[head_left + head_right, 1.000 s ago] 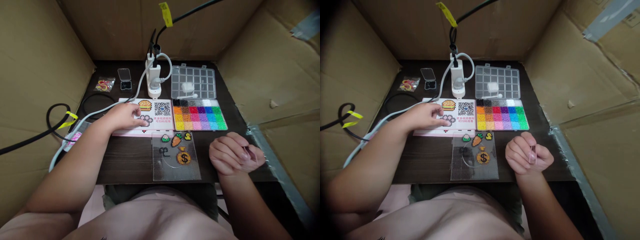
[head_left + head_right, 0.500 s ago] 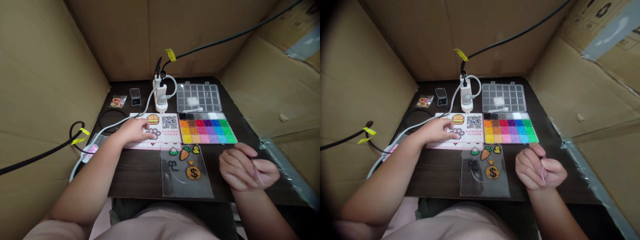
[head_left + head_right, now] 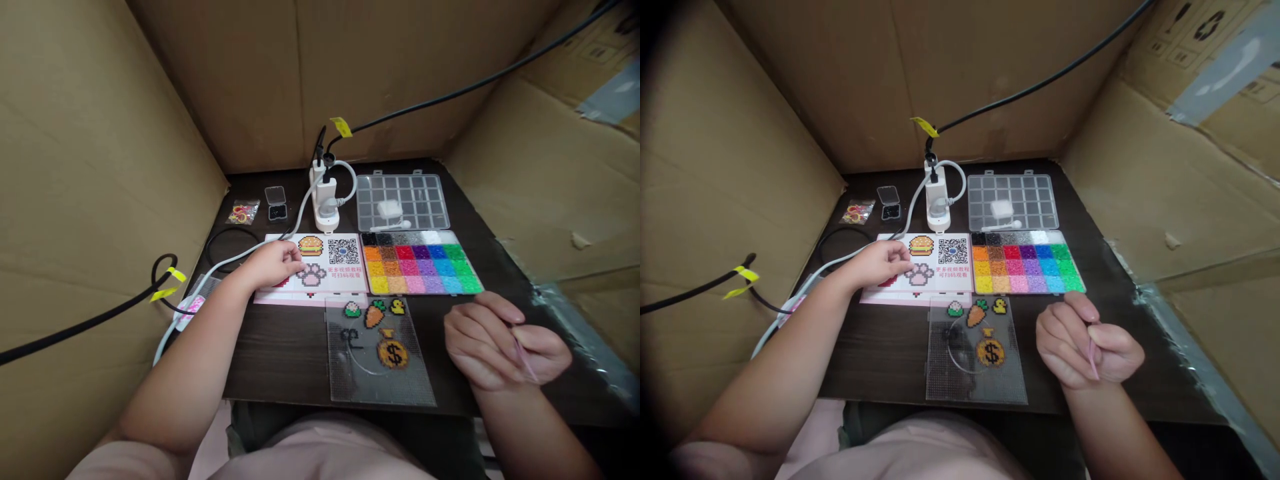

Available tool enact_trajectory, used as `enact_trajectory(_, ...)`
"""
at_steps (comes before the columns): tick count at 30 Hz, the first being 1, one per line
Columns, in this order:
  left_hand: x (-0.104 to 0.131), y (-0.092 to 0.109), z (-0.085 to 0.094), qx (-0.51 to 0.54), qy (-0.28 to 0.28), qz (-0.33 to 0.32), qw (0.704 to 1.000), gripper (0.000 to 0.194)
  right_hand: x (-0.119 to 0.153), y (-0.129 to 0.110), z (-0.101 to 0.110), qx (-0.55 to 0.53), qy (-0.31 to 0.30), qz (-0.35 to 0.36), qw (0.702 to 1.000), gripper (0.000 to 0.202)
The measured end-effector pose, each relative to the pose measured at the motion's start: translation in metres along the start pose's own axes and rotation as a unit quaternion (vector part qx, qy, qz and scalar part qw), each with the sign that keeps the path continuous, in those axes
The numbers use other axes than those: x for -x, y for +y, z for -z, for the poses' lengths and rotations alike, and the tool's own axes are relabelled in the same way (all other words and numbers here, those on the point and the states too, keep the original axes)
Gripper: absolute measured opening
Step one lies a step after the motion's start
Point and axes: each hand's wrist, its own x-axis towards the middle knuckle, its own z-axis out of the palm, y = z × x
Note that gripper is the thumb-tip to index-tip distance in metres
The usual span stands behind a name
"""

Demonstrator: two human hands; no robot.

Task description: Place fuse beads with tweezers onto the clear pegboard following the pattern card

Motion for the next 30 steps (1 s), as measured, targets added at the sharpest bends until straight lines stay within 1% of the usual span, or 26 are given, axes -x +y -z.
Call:
enact_trajectory(6,0.001,0.001,0.0,0.031,0.0,0.023,0.999,0.017,-0.001,0.001,-0.001,-0.026,0.001,0.0,1.0,0.013)
enact_trajectory(13,0.001,0.003,0.0,0.025,0.003,0.025,0.999,0.013,-0.002,0.003,0.001,-0.018,0.018,-0.001,1.0,0.01)
enact_trajectory(20,0.0,0.001,-0.001,0.018,0.007,0.018,1.0,0.013,-0.003,0.0,0.003,0.002,0.011,-0.013,1.0,0.01)
enact_trajectory(25,0.0,0.003,-0.002,-0.007,0.016,0.024,1.0,0.018,-0.002,-0.001,0.003,0.018,0.014,-0.012,1.0,0.01)
enact_trajectory(30,0.002,0.011,-0.002,-0.083,0.038,0.029,0.995,0.031,-0.003,-0.001,0.002,0.024,0.011,-0.015,1.0,0.009)
